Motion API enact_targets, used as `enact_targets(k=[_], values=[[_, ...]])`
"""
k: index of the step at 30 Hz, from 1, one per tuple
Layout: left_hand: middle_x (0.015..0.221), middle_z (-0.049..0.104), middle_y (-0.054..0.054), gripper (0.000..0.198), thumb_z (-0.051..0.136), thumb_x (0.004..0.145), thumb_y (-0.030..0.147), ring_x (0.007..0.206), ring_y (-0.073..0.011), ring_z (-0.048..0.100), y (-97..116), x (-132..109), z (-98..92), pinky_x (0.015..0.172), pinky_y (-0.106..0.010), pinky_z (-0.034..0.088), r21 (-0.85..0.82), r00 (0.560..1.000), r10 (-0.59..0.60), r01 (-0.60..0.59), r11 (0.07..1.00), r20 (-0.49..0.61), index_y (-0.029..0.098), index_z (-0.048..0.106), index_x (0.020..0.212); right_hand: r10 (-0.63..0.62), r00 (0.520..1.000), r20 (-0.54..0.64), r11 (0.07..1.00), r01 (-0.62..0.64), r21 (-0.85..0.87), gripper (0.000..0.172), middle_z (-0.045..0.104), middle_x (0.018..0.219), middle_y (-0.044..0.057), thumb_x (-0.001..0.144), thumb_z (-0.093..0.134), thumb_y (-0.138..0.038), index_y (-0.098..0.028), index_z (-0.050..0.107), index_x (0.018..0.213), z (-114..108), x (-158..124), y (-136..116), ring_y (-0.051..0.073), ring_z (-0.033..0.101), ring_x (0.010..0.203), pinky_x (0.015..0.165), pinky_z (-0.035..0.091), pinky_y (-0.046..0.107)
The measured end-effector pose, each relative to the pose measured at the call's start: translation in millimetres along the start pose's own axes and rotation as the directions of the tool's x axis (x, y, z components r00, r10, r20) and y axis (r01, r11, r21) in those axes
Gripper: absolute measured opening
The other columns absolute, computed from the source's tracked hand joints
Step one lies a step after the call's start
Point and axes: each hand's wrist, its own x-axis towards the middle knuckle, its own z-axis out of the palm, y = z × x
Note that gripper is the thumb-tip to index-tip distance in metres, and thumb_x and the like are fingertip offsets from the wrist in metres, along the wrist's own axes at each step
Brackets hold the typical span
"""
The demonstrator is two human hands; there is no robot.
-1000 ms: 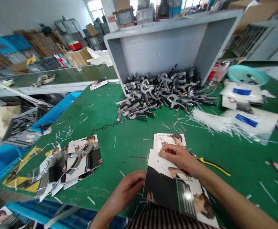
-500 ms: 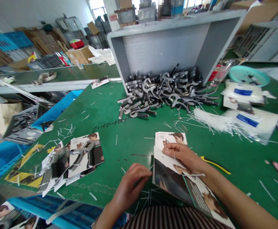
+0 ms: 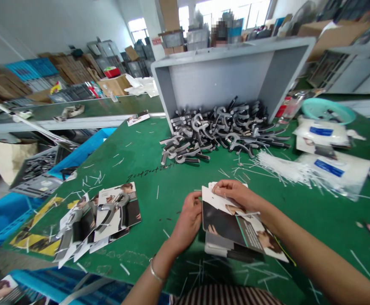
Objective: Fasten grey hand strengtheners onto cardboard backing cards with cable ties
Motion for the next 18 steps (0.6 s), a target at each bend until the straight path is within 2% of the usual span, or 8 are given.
enact_targets(k=[1,3,5,7,10,13,16,18], values=[[0.12,0.059,-0.011,0.024,0.05,0.093,0.021,0.104,-0.022,0.057,-3,6,2.8,0.093,-0.034,0.047,-0.029,1.0,0.005,-0.005,1.0,0.017,0.019,0.072,0.102,-0.01,1.0,0.012,1.0,0.01,-0.027,0.035,0.066,0.079,0.0,0.072,0.075,-0.048,-0.017,0.067,0.086,-3,4,-2,0.012,0.056,0.066,0.063,0.04,0.024],[0.108,0.067,-0.009,0.024,0.051,0.092,0.021,0.096,-0.0209,0.061,-7,14,6.4,0.087,-0.031,0.049,-0.079,0.998,-0.036,0.039,0.996,0.044,0.019,0.073,0.101,-0.022,0.999,0.033,0.997,0.024,-0.071,0.035,0.067,0.079,0.0,0.073,0.074,-0.048,-0.017,0.067,0.086,-9,10,-2,0.012,0.055,0.065,0.062,0.04,0.024],[0.092,0.071,-0.005,0.024,0.052,0.09,0.022,0.083,-0.019,0.062,-10,17,8.0,0.078,-0.027,0.049,-0.083,0.989,-0.144,0.146,0.986,0.037,0.018,0.073,0.1,-0.028,0.999,0.043,0.994,0.033,-0.102,0.033,0.066,0.078,0.0,0.074,0.074,-0.047,-0.016,0.068,0.085,-12,12,1,0.012,0.055,0.064,0.061,0.04,0.024],[0.086,0.071,-0.003,0.023,0.053,0.089,0.022,0.077,-0.0175,0.061,-13,16,8.5,0.072,-0.025,0.047,-0.078,0.973,-0.232,0.232,0.97,0.009,0.017,0.074,0.097,-0.05,0.998,0.042,0.988,0.056,-0.144,0.031,0.066,0.08,0.001,0.076,0.073,-0.046,-0.016,0.069,0.085,-13,12,3,0.013,0.056,0.069,0.064,0.04,0.025],[0.083,0.071,-0.003,0.022,0.055,0.087,0.023,0.077,-0.0171,0.06,-16,15,9.3,0.071,-0.024,0.046,-0.142,0.961,-0.275,0.271,0.952,-0.008,0.016,0.076,0.088,-0.128,0.991,0.038,0.958,0.133,-0.255,0.029,0.067,0.087,0.002,0.084,0.065,-0.045,-0.018,0.069,0.091,-13,7,2,0.014,0.057,0.076,0.068,0.042,0.026],[0.081,0.07,-0.002,0.02,0.063,0.081,0.025,0.074,-0.0164,0.061,-16,18,12.3,0.069,-0.024,0.047,-0.325,0.926,-0.377,0.351,0.878,-0.018,0.016,0.074,0.095,-0.183,0.982,0.038,0.915,0.185,-0.358,0.027,0.066,0.086,0.002,0.089,0.059,-0.043,-0.019,0.068,0.096,-11,3,-4,0.014,0.056,0.072,0.065,0.041,0.025],[0.082,0.071,-0.002,0.025,0.07,0.075,0.024,0.07,-0.015,0.061,-14,22,16.0,0.064,-0.022,0.046,-0.437,0.899,-0.437,0.378,0.816,-0.038,0.016,0.072,0.098,-0.216,0.975,0.05,0.899,0.219,-0.379,0.026,0.066,0.085,0.002,0.09,0.057,-0.042,-0.019,0.068,0.097,-12,3,-7,0.014,0.056,0.072,0.065,0.042,0.025],[0.085,0.072,-0.003,0.018,0.071,0.075,0.024,0.074,-0.0156,0.062,-13,23,17.6,0.065,-0.022,0.046,-0.45,0.907,-0.419,0.359,0.818,-0.038,0.015,0.073,0.09,-0.235,0.97,0.064,0.903,0.243,-0.354,0.026,0.066,0.089,0.002,0.091,0.057,-0.042,-0.019,0.067,0.098,-15,3,-5,0.015,0.057,0.077,0.069,0.043,0.026]])
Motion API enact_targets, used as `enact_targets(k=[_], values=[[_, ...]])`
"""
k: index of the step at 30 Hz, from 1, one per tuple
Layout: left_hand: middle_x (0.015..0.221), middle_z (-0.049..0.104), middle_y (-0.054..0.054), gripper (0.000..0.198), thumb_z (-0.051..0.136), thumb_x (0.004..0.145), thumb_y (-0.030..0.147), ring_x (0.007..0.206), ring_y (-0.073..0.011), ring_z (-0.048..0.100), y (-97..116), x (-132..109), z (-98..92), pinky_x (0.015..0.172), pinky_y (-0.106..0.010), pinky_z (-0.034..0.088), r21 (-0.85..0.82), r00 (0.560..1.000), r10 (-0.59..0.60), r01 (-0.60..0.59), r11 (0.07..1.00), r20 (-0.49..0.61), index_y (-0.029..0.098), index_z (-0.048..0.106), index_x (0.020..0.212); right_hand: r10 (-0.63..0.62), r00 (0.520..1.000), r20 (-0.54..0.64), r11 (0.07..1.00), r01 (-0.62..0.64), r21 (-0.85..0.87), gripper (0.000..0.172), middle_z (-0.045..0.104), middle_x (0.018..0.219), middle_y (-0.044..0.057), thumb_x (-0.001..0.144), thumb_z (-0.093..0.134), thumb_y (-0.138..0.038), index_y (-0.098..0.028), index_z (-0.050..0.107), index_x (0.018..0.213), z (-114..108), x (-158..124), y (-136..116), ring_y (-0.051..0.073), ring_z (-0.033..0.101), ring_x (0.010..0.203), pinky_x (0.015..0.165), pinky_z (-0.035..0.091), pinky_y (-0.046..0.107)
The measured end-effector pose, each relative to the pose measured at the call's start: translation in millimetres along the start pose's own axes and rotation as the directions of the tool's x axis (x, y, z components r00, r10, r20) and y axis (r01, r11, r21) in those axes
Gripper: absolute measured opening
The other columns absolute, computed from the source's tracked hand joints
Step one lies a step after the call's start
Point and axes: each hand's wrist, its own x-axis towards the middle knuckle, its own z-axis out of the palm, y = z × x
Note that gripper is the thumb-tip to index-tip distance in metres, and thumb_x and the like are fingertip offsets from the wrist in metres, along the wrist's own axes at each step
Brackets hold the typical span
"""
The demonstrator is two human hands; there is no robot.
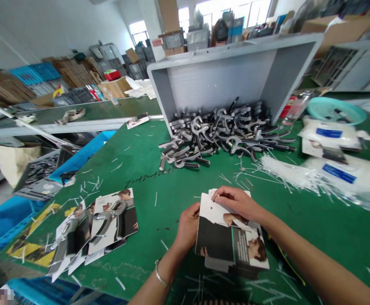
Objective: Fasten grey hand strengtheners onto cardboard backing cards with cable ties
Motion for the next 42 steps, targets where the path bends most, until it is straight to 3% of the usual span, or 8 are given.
enact_targets(k=[4,10,17,22,28,33,37,42], values=[[0.09,0.072,-0.005,0.012,0.072,0.076,0.024,0.082,-0.017,0.064,0,2,2.9,0.073,-0.024,0.048,-0.064,1.0,-0.002,0.004,0.998,0.027,0.015,0.071,0.083,-0.006,0.999,0.044,1.0,0.007,-0.013,0.026,0.063,0.089,0.002,0.093,0.054,-0.042,-0.019,0.064,0.1,-3,-6,3,0.014,0.055,0.076,0.068,0.043,0.025],[0.093,0.071,-0.005,0.042,0.073,0.079,0.035,0.073,-0.0146,0.064,7,-2,3.0,0.069,-0.024,0.048,-0.22,0.998,-0.059,0.066,0.973,0.039,0.018,0.055,0.113,-0.162,0.987,-0.005,0.956,0.156,-0.249,0.018,0.063,0.095,0.001,0.083,0.071,-0.034,-0.023,0.063,0.095,6,-16,-4,0.017,0.056,0.086,0.081,0.042,0.028],[0.111,0.068,-0.008,0.043,0.059,0.088,0.043,0.077,-0.0153,0.061,22,10,-15.2,0.07,-0.026,0.047,0.349,0.997,0.071,-0.067,0.935,0.001,0.018,0.056,0.123,-0.206,0.979,-0.013,0.935,0.193,-0.299,0.011,0.064,0.099,0.003,0.088,0.067,-0.033,-0.023,0.067,0.085,20,-18,-3,0.019,0.06,0.095,0.089,0.043,0.032],[0.087,0.072,-0.005,0.03,0.063,0.084,0.04,0.08,-0.0188,0.062,21,28,-17.7,0.071,-0.027,0.046,0.386,0.945,-0.101,-0.029,0.922,0.312,0.014,0.073,0.097,-0.237,0.968,-0.078,0.912,0.194,-0.36,0.012,0.061,0.119,0.005,0.09,0.064,-0.032,-0.023,0.068,0.083,12,-25,-16,0.022,0.052,0.114,0.101,0.037,0.04],[0.084,0.069,-0.002,0.036,0.068,0.079,0.046,0.063,-0.0137,0.062,8,-6,-16.7,0.054,-0.022,0.047,-0.009,0.987,-0.161,0.161,0.987,-0.021,0.016,0.061,0.099,-0.193,0.944,-0.268,0.895,0.058,-0.442,0.02,0.065,0.114,0.007,0.097,0.049,-0.035,-0.023,0.065,0.1,-50,-33,-5,0.022,0.058,0.106,0.094,0.043,0.037],[0.059,0.06,0.005,0.046,0.066,0.078,0.051,0.036,-0.0091,0.047,-21,-32,2.9,0.034,-0.018,0.032,-0.01,0.93,-0.338,0.343,0.939,0.144,0.017,0.054,0.105,-0.082,0.938,-0.336,0.8,-0.139,-0.583,0.021,0.068,0.105,0.008,0.098,0.044,-0.023,-0.016,0.059,0.11,-69,40,19,0.019,0.064,0.095,0.087,0.049,0.032],[0.055,0.057,0.008,0.063,0.059,0.085,0.043,0.044,-0.0113,0.052,-30,-37,12.9,0.045,-0.02,0.042,0.122,0.955,-0.284,0.274,0.954,0.08,0.016,0.04,0.138,-0.033,0.951,-0.306,0.723,-0.189,-0.664,0.024,0.065,0.115,0.013,0.093,0.057,-0.022,-0.012,0.06,0.115,-43,120,20,0.022,0.062,0.104,0.094,0.048,0.038],[0.051,0.055,0.007,0.065,0.057,0.086,0.04,0.049,-0.0148,0.056,-31,-41,3.7,0.052,-0.023,0.043,0.345,0.941,-0.313,0.255,0.903,0.125,0.013,0.041,0.143,0.058,0.964,-0.26,0.673,-0.23,-0.703,0.033,0.06,0.124,0.009,0.095,0.059,-0.035,-0.017,0.058,0.123,-18,169,14,0.022,0.062,0.104,0.088,0.054,0.044]])
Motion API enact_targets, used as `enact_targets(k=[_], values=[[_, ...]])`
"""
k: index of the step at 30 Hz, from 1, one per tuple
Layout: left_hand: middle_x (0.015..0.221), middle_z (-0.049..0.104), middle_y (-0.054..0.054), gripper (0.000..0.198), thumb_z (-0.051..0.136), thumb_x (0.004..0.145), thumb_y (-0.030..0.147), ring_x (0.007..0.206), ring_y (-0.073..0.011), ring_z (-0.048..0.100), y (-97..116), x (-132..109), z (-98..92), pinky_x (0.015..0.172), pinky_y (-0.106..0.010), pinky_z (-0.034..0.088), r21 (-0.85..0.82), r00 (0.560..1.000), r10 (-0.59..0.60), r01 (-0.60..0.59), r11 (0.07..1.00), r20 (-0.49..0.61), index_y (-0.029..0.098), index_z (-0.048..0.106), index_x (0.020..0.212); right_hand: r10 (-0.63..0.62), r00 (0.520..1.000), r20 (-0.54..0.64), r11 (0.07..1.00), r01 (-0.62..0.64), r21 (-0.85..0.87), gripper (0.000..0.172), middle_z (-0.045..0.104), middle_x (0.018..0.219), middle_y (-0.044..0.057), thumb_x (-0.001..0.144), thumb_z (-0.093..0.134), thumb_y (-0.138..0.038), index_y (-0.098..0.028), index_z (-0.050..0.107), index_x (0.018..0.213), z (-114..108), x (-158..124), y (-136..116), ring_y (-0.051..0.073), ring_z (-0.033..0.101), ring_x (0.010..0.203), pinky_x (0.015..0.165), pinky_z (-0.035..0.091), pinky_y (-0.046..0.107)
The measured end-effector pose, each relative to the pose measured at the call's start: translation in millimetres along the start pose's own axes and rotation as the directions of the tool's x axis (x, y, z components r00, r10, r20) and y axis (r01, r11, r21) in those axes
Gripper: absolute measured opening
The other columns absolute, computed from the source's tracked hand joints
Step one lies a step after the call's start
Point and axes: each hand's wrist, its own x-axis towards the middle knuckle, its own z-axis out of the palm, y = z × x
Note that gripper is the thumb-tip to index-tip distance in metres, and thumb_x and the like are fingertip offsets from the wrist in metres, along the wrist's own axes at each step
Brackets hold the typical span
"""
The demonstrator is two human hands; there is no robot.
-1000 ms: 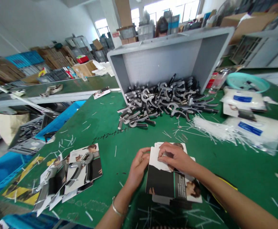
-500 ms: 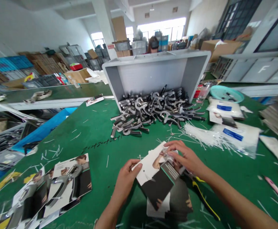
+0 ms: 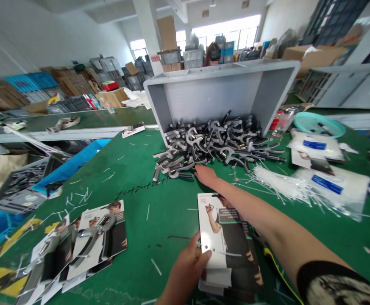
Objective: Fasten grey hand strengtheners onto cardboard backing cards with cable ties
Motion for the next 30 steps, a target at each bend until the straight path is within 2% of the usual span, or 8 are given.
enact_targets(k=[7,10,12,15,19,23,26,30], values=[[0.07,0.067,0.0,0.06,0.046,0.092,0.053,0.048,-0.0126,0.052,11,7,-58.9,0.052,-0.025,0.043,-0.06,0.966,0.057,-0.075,0.995,-0.253,0.013,0.045,0.138,0.017,1.0,0.02,0.987,-0.02,0.16,0.031,0.068,0.084,0.01,0.097,0.047,-0.042,-0.017,0.062,0.087,-55,-59,31,0.023,0.064,0.08,0.074,0.047,0.033],[0.1,0.068,-0.008,0.052,0.052,0.092,0.045,0.077,-0.016,0.064,29,24,-63.2,0.074,-0.03,0.052,0.013,0.915,0.227,-0.236,0.972,-0.333,0.016,0.047,0.136,0.048,0.998,0.049,0.934,-0.062,0.351,0.05,0.052,0.061,0.0,0.101,0.02,-0.052,-0.02,0.057,0.089,-73,-126,39,0.012,0.039,0.044,0.045,0.036,0.026],[0.133,0.055,-0.012,0.059,0.061,0.089,0.037,0.112,-0.0214,0.059,44,38,-53.3,0.097,-0.037,0.047,0.13,0.861,0.395,-0.373,0.919,-0.32,0.022,0.041,0.142,0.086,0.979,0.185,0.57,-0.201,0.797,0.041,0.04,0.058,-0.004,0.097,0.035,-0.055,-0.021,0.057,0.093,-71,-170,34,0.009,0.02,0.041,0.038,0.025,0.023],[0.14,0.05,-0.011,0.06,0.062,0.088,0.029,0.123,-0.0233,0.052,59,53,-34.1,0.105,-0.04,0.043,0.235,0.81,0.546,-0.5,0.833,-0.213,0.026,0.04,0.144,0.078,0.937,0.34,0.07,-0.346,0.936,0.03,0.039,0.065,-0.003,0.091,0.053,-0.049,-0.021,0.062,0.094,-54,-217,23,0.007,0.01,0.045,0.035,0.016,0.02],[0.116,0.065,-0.007,0.037,0.056,0.093,0.026,0.107,-0.0205,0.06,59,63,-24.9,0.097,-0.035,0.046,0.28,0.804,0.585,-0.54,0.794,-0.109,0.023,0.057,0.129,0.074,0.913,0.401,-0.094,-0.394,0.914,0.029,0.049,0.068,0.0,0.09,0.057,-0.048,-0.02,0.064,0.096,-34,-237,21,0.006,0.015,0.045,0.036,0.016,0.018],[0.109,0.067,-0.006,0.026,0.059,0.091,0.027,0.103,-0.021,0.061,50,62,-28.5,0.095,-0.034,0.045,0.348,0.839,0.544,-0.503,0.791,-0.025,0.022,0.065,0.116,0.053,0.897,0.439,0.05,-0.442,0.896,0.044,0.064,0.074,0.005,0.093,0.043,-0.06,-0.022,0.059,0.108,-25,-243,31,0.006,0.026,0.041,0.035,0.016,0.019],[0.101,0.065,-0.006,0.027,0.06,0.091,0.028,0.099,-0.0226,0.058,46,55,-28.3,0.092,-0.036,0.045,0.451,0.86,0.507,-0.472,0.758,0.047,0.024,0.067,0.117,0.138,0.88,0.454,0.445,-0.465,0.766,0.052,0.065,0.067,0.005,0.093,0.032,-0.064,-0.021,0.059,0.104,-23,-250,43,0.011,0.037,0.037,0.035,0.023,0.023],[0.102,0.061,-0.007,0.03,0.062,0.089,0.031,0.101,-0.0241,0.053,47,46,-29.0,0.093,-0.038,0.044,0.527,0.863,0.485,-0.481,0.7,0.144,0.025,0.066,0.119,0.285,0.958,0.025,0.931,-0.283,0.231,0.03,0.066,0.075,0.009,0.091,0.049,-0.051,-0.023,0.06,0.085,-33,-260,55,0.023,0.058,0.062,0.057,0.044,0.036]])
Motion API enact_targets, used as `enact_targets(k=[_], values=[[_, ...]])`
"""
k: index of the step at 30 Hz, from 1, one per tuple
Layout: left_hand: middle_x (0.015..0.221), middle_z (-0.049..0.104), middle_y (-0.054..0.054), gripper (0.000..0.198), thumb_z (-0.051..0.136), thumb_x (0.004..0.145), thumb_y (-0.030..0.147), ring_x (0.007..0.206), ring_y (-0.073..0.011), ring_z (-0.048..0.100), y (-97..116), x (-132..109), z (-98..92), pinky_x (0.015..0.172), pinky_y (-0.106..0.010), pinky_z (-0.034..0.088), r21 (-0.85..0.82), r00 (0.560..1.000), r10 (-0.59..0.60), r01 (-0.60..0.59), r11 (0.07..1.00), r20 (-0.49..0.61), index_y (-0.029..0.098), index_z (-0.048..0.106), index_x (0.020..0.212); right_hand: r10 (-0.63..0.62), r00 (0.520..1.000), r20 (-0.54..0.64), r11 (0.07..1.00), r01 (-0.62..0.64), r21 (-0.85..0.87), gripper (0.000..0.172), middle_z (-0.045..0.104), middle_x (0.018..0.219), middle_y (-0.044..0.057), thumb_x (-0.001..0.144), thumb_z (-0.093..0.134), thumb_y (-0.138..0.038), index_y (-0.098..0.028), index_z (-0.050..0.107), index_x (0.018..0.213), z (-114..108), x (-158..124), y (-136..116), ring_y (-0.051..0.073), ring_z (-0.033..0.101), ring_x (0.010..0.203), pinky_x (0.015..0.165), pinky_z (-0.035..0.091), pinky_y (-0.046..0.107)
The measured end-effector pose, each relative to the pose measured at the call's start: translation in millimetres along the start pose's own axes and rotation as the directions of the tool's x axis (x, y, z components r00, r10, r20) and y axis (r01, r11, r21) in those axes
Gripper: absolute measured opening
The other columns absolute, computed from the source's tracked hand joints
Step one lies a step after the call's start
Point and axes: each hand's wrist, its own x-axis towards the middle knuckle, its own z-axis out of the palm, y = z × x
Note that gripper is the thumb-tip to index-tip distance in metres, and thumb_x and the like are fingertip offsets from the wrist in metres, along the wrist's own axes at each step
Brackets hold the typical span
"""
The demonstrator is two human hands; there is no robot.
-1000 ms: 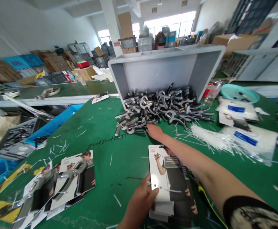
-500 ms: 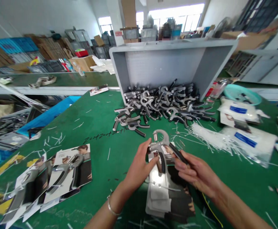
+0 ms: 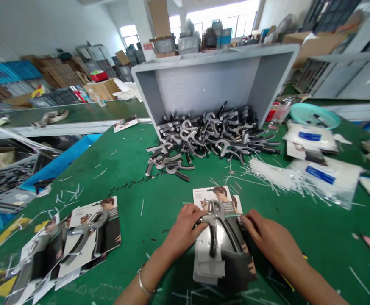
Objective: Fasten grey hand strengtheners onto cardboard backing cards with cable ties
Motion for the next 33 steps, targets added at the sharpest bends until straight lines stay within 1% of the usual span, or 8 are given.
enact_targets(k=[2,4,6,10,13,17,23,33], values=[[0.105,0.06,-0.007,0.031,0.059,0.091,0.034,0.104,-0.0242,0.052,2,4,-4.3,0.096,-0.039,0.042,-0.006,1.0,0.012,-0.012,1.0,-0.007,0.024,0.066,0.12,-0.191,0.98,-0.061,0.975,0.182,-0.131,0.02,0.067,0.088,0.01,0.093,0.05,-0.041,-0.026,0.062,0.091,-4,-2,-5,0.028,0.06,0.081,0.074,0.047,0.043],[0.108,0.061,-0.008,0.029,0.051,0.096,0.032,0.106,-0.0235,0.053,3,15,-7.7,0.098,-0.04,0.041,-0.024,0.996,0.008,-0.01,1.0,-0.088,0.022,0.066,0.12,-0.385,0.923,0.007,0.915,0.383,-0.126,0.014,0.065,0.105,0.009,0.093,0.053,-0.031,-0.028,0.063,0.102,1,-3,-16,0.029,0.057,0.097,0.086,0.046,0.045],[0.111,0.061,-0.009,0.029,0.048,0.097,0.025,0.107,-0.0226,0.053,3,28,-7.5,0.1,-0.04,0.039,-0.053,0.984,-0.002,-0.008,0.999,-0.179,0.021,0.066,0.119,-0.474,0.88,0.04,0.874,0.476,-0.096,0.02,0.061,0.115,0.009,0.089,0.058,-0.023,-0.029,0.063,0.108,13,-1,-27,0.029,0.053,0.105,0.091,0.045,0.046],[0.113,0.066,-0.006,0.02,0.063,0.088,0.019,0.109,-0.022,0.055,5,44,4.3,0.101,-0.039,0.038,-0.17,0.986,0.035,-0.063,0.983,-0.164,0.021,0.071,0.106,-0.471,0.881,-0.041,0.882,0.469,-0.038,0.009,0.059,0.108,0.008,0.091,0.058,-0.02,-0.026,0.066,0.091,39,10,-32,0.027,0.052,0.101,0.091,0.045,0.044],[0.096,0.071,-0.002,0.007,0.067,0.086,0.019,0.098,-0.0189,0.059,6,42,16.9,0.095,-0.035,0.04,-0.257,0.985,0.053,-0.094,0.962,-0.164,0.022,0.072,0.09,-0.434,0.891,-0.134,0.896,0.443,0.043,0.008,0.059,0.102,0.007,0.092,0.06,-0.023,-0.025,0.065,0.086,48,19,-26,0.026,0.052,0.102,0.091,0.044,0.043],[0.081,0.07,0.0,0.007,0.066,0.087,0.017,0.089,-0.0181,0.058,4,33,28.6,0.086,-0.032,0.041,-0.268,0.969,-0.007,-0.062,0.961,-0.248,0.021,0.07,0.083,-0.391,0.897,-0.204,0.896,0.422,0.139,0.01,0.059,0.113,0.005,0.093,0.059,-0.025,-0.025,0.065,0.085,51,26,-22,0.026,0.05,0.113,0.1,0.037,0.045],[0.099,0.07,-0.001,0.01,0.07,0.083,0.013,0.1,-0.0182,0.059,1,31,32.0,0.095,-0.034,0.039,-0.276,0.958,0.038,-0.119,0.954,-0.283,0.023,0.072,0.085,-0.361,0.923,-0.136,0.907,0.381,0.178,0.018,0.054,0.13,0.004,0.096,0.054,-0.03,-0.026,0.065,0.083,49,25,-22,0.026,0.044,0.127,0.106,0.032,0.048],[0.092,0.071,0.0,0.01,0.069,0.084,0.012,0.096,-0.0176,0.06,0,28,34.1,0.091,-0.033,0.042,-0.37,0.955,-0.007,-0.108,0.923,-0.298,0.022,0.071,0.084,-0.416,0.909,-0.022,0.902,0.416,0.118,0.022,0.042,0.149,0.005,0.096,0.052,-0.035,-0.024,0.067,0.084,43,25,-19,0.028,0.036,0.138,0.113,0.028,0.053]])
